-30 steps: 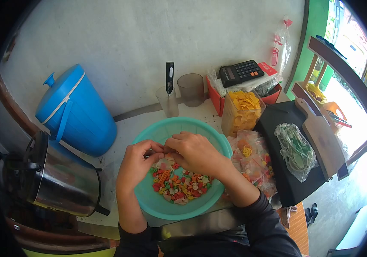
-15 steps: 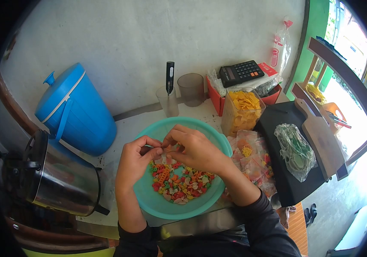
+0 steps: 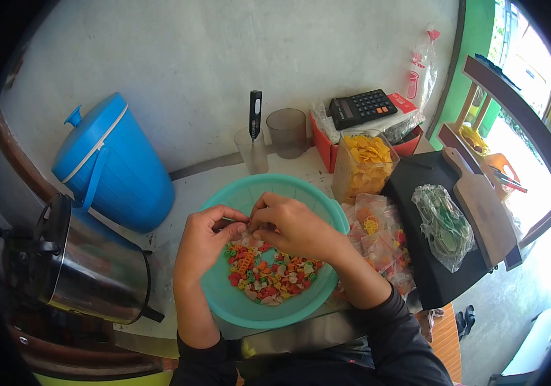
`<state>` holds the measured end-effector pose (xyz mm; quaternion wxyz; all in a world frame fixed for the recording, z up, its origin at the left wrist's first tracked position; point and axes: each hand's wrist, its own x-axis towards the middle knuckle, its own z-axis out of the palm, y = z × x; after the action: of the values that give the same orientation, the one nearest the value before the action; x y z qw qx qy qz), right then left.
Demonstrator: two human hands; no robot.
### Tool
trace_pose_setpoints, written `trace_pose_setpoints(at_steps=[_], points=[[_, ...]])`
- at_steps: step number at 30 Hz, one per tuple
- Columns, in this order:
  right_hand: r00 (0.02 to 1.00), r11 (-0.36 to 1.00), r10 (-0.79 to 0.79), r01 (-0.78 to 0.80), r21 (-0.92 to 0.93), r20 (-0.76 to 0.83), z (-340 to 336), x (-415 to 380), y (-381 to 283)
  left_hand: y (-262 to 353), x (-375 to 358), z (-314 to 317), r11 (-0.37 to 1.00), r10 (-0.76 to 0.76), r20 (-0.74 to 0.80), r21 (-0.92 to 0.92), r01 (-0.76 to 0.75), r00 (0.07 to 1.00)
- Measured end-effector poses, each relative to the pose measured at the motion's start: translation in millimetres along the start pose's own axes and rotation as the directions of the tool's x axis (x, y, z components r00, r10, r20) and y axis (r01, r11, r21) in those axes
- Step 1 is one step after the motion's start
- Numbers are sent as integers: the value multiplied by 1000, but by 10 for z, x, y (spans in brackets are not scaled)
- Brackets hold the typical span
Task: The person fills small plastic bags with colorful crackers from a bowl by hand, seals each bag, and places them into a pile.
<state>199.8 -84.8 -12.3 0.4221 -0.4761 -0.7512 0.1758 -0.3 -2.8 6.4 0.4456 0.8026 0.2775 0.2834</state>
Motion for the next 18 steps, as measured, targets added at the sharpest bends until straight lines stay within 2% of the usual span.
trace_pose_setpoints(at_steps=[3, 5, 8, 11, 14, 18], points=[[997, 991, -71, 73, -114, 22, 17, -12, 25, 32, 1, -13, 1000, -11, 18, -23, 12, 1000], [996, 992, -74, 77, -96, 40, 2, -1, 27, 66, -3, -18, 994, -49, 17, -99, 51, 999], [1000, 1000, 0, -1, -8, -20, -43, 36, -97, -20, 19, -4, 996, 39, -35, -76, -42, 999], [996, 999, 38, -35, 35, -78, -56, 42, -127, 76, -4, -45, 998, -27, 64, 60, 23, 998], [991, 997, 58, -51, 65, -117, -56, 44, -138, 66, 9, -23, 995, -51, 82, 91, 43, 995], [989, 1000, -23, 25, 7, -143, -68, 47, -138, 21, 0, -1, 994, 89, 77, 50, -93, 993]])
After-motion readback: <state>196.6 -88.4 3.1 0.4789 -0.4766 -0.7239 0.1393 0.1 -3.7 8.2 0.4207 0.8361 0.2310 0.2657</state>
